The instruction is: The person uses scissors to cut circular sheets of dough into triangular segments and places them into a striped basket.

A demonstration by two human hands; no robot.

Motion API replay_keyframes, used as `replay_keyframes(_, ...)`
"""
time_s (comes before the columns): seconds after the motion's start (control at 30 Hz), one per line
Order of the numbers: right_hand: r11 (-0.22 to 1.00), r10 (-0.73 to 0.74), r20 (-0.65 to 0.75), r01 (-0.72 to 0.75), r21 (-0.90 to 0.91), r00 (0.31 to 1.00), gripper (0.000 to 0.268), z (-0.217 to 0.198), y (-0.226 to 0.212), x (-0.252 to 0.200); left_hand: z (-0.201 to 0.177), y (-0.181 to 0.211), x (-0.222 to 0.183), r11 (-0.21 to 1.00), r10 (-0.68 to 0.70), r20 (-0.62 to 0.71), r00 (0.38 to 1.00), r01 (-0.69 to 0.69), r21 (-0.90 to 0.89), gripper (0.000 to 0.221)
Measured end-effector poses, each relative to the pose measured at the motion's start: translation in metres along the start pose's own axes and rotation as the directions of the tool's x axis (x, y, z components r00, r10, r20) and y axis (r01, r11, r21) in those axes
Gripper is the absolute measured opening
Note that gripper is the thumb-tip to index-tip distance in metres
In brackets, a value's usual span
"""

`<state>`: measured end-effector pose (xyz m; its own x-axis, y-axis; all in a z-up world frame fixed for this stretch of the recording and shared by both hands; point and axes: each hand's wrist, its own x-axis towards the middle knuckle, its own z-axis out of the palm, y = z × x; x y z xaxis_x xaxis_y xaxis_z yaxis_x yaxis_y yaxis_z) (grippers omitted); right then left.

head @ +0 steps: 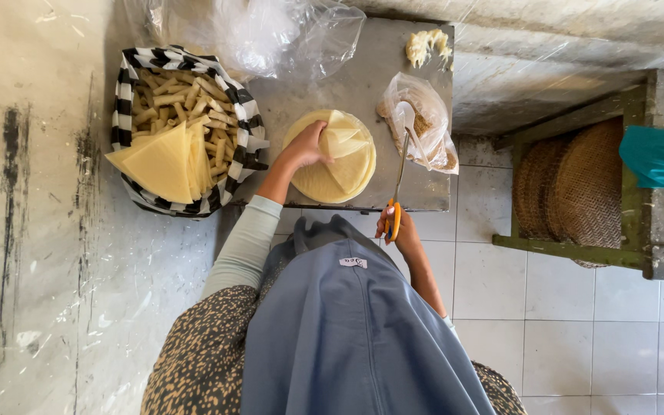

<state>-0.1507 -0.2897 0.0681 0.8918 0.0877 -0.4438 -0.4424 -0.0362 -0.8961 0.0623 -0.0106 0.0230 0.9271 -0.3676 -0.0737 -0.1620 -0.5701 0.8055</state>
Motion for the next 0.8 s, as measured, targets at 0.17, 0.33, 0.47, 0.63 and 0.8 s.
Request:
replay_keyframes(0.17,1.000,-0.001,-0.012,0.001,0.004,1.000,0.051,0.001,-0.003,0.005,0.013,0.012,-0.003,0.971,-0.132,-0.136,0.982,0.155,0.180,0.066)
replay_keyframes(0.33,1.000,-0.017,-0.018,0.017,-0.003,1.000,0.052,-0.002,0.001,0.007,0.022,0.032,-0.001,0.953,-0.246,-0.314,0.917,0.288,0.095,0.050)
replay_keyframes(0.47,1.000,-0.024,-0.020,0.024,0.004,0.999,0.052,-0.005,0.005,0.006,0.012,0.042,0.004,0.942,-0.294,-0.246,0.923,0.324,0.091,0.059)
replay_keyframes(0.63,1.000,0.004,-0.031,-0.003,0.018,1.000,0.052,-0.007,0.006,0.005,0.005,0.046,0.027,0.954,-0.280,-0.133,0.951,0.291,0.068,0.056)
replay_keyframes(0.8,1.000,0.022,-0.011,-0.021,0.008,1.000,0.052,-0.005,0.003,0.000,0.004,0.034,0.033,0.942,-0.334,0.022,0.942,0.335,-0.022,0.048)
